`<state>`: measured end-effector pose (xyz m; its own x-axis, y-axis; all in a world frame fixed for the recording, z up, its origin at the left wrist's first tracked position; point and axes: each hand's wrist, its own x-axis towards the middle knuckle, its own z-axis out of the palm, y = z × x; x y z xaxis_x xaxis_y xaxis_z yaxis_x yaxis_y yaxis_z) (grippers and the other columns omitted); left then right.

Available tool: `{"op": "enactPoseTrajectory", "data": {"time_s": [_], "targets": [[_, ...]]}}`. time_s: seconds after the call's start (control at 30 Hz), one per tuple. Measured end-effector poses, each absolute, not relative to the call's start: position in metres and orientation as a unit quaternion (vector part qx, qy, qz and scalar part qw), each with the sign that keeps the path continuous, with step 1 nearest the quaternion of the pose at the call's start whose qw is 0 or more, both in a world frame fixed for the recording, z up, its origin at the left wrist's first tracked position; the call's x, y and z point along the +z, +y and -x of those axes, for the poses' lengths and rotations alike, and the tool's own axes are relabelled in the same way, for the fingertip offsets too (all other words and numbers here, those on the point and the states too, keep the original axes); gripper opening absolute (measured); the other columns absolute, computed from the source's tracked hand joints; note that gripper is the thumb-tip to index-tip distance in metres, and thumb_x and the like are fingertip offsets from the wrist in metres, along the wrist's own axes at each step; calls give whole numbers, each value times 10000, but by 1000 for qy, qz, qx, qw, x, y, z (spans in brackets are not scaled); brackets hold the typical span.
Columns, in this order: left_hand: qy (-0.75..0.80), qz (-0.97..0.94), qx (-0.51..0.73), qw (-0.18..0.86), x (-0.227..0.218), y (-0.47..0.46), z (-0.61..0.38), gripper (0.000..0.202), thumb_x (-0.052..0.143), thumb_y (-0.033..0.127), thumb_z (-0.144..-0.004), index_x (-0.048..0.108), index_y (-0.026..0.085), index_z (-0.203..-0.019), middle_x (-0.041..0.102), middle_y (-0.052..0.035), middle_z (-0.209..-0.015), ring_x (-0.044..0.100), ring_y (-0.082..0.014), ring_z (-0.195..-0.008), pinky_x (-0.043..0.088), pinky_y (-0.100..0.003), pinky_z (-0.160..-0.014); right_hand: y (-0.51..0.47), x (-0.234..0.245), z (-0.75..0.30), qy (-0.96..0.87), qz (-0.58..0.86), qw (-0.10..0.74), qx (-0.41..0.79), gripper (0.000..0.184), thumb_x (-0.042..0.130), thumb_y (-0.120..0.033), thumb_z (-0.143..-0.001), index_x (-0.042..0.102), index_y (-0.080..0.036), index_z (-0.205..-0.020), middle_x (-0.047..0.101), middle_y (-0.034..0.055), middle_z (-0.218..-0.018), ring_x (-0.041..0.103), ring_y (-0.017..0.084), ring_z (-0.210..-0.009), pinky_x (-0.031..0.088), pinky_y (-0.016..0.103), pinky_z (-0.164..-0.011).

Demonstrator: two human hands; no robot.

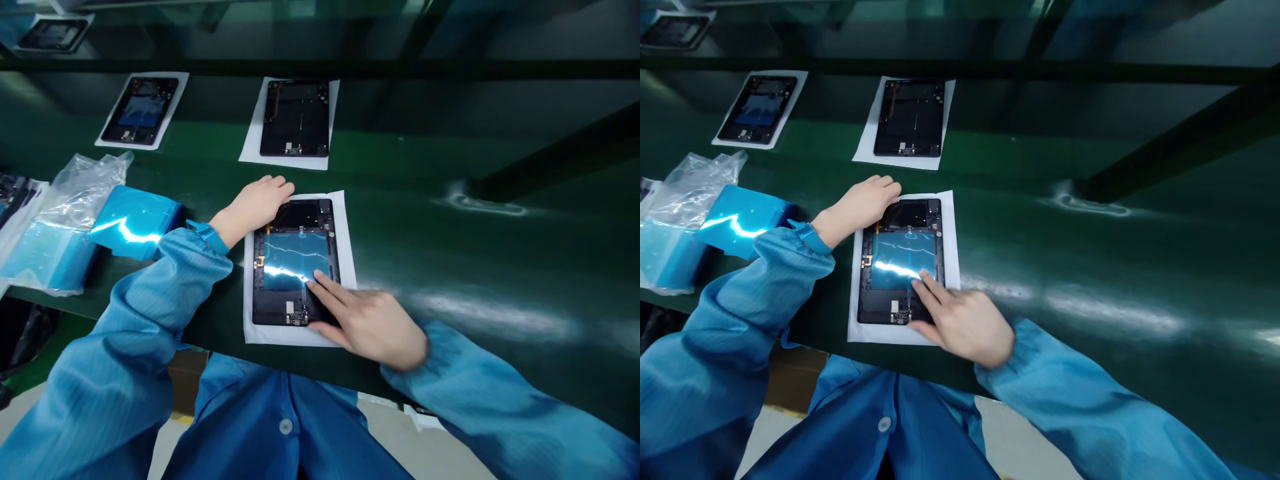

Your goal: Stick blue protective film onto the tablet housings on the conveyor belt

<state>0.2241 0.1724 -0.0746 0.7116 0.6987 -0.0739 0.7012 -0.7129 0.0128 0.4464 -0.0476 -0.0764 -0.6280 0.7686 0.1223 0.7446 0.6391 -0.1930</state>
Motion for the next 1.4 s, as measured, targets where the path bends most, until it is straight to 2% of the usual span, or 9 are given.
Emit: {"op": "enactPoseTrajectory", "data": {"time_s": [0.17, 0.3, 0.43, 0.53, 0.73, 0.93, 1.13, 1.23, 1.4], "targets": [[372, -928, -16, 23, -67, 175, -219, 306, 424, 188, -1133, 715, 142, -1216, 714, -155, -1213, 663, -307, -1139, 536, -405, -957, -54, -82, -464, -801, 525, 250, 142, 463, 558, -492, -1107, 747, -226, -1434, 826, 149, -1279, 810, 281, -852, 703, 466, -801], [369, -928, 54, 12, -47, 182, -216, 314, 409, 221, -1140, 711, 162, -1199, 705, -154, -1192, 654, -312, -1123, 540, -431, -951, -20, -91, -472, -592, 668, 346, 290, 640, 719, -581, -979, 683, -213, -1501, 817, 151, -1240, 728, 229, -677, 675, 458, -716], [369, -922, 118, -14, -27, 201, -219, 344, 374, 253, -1149, 710, 185, -1155, 698, -141, -1160, 655, -313, -1123, 532, -473, -999, 11, -95, -467, -523, 601, 375, 474, 507, 761, -666, -905, 816, -194, -1081, 831, 95, -986, 763, 274, -809, 652, 422, -736], [407, -898, 167, -13, -21, 229, -222, 318, 396, 320, -1159, 690, 197, -1163, 709, -128, -1172, 662, -297, -1163, 523, -452, -1049, 40, -102, -468, -505, 621, 394, 453, 476, 786, -665, -869, 759, -195, -801, 777, 70, -817, 728, 271, -771, 610, 393, -675], [739, -663, 116, 8, -42, 290, -209, 478, 455, 444, -1134, 565, 91, -1437, 621, -277, -1493, 611, -394, -1409, 502, -503, -1165, 157, -114, -519, -446, 672, 443, 391, 406, 780, -583, -870, 744, -187, -949, 781, 96, -917, 737, 271, -811, 643, 422, -711], [798, -601, 30, 36, -70, 313, -201, 499, 553, 346, -1062, 564, 3, -1425, 617, -371, -1474, 633, -472, -1398, 528, -588, -1144, 254, -103, -581, -454, 744, 371, 320, 359, 752, -442, -923, 753, -113, -1067, 764, 200, -1020, 738, 326, -925, 639, 480, -777], [795, -606, 5, 24, -74, 310, -189, 573, 564, 490, -1049, 605, 23, -1378, 670, -365, -1399, 681, -502, -1326, 539, -612, -1117, 246, -96, -576, -609, 755, 206, 127, 584, 681, -320, -951, 671, -113, -1497, 609, 290, -1470, 554, 480, -1397, 464, 621, -1152], [784, -620, -3, 16, -78, 307, -181, 465, 518, 412, -1062, 650, 53, -1326, 719, -331, -1313, 702, -483, -1301, 546, -602, -1107, 244, -97, -562, -693, 712, 82, 78, 552, 467, -247, -1020, 688, -147, -1515, 642, 283, -1436, 602, 457, -1350, 491, 606, -1119], [770, -638, 1, 22, -80, 313, -179, 349, 443, 209, -1040, 695, 99, -1254, 728, -292, -1292, 728, -427, -1277, 575, -543, -1074, 283, -92, -551, -657, 742, 33, 128, 598, 628, -311, -934, 694, -88, -1484, 705, 301, -1352, 701, 432, -1191, 563, 549, -1002]]}}
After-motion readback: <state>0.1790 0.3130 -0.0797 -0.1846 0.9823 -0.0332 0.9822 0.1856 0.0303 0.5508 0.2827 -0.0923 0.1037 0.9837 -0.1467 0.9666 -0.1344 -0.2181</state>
